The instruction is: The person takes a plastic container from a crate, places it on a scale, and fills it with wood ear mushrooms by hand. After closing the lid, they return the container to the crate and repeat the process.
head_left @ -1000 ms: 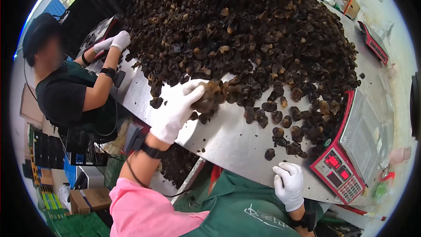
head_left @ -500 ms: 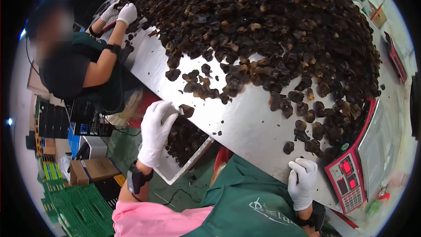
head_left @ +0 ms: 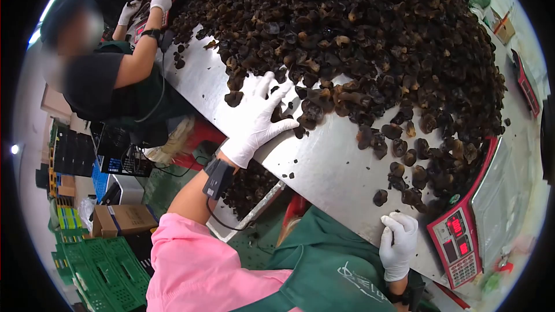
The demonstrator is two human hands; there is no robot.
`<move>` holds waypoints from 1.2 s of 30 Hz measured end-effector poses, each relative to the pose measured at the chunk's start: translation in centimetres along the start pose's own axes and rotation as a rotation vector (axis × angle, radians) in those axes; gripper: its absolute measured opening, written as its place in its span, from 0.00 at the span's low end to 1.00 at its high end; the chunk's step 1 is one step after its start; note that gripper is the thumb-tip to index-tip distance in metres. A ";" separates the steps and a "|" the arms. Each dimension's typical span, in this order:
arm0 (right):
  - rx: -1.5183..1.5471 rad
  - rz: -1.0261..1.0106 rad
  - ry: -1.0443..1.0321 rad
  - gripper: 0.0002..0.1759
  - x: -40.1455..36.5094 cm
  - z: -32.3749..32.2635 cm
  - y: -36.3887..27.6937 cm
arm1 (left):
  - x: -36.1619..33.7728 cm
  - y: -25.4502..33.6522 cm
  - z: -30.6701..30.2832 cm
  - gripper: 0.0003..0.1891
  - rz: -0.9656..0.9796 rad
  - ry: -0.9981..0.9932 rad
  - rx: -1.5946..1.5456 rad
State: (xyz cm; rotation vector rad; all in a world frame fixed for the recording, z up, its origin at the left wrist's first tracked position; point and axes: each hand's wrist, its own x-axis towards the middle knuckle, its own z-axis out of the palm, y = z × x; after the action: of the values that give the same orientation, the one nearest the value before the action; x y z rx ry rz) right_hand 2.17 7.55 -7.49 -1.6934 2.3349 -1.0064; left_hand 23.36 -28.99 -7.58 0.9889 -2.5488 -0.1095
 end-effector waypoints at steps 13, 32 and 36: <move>0.013 0.027 0.023 0.17 0.2 -0.1 -0.2 | 3.2 5.8 -1.5 0.28 0.102 0.059 -0.240; 0.037 0.018 0.044 0.15 0.1 -0.2 0.0 | 11.8 14.0 6.7 0.25 0.437 -0.159 -0.153; 0.087 0.000 0.054 0.14 0.2 -0.2 0.3 | 10.6 14.7 6.6 0.13 0.535 0.010 -0.075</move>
State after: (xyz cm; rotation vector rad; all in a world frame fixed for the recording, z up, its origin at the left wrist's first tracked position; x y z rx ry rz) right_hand 1.79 7.51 -7.44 -1.6552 2.2869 -1.1500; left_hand 4.36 -25.50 -6.86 0.2566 -2.6815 -0.0463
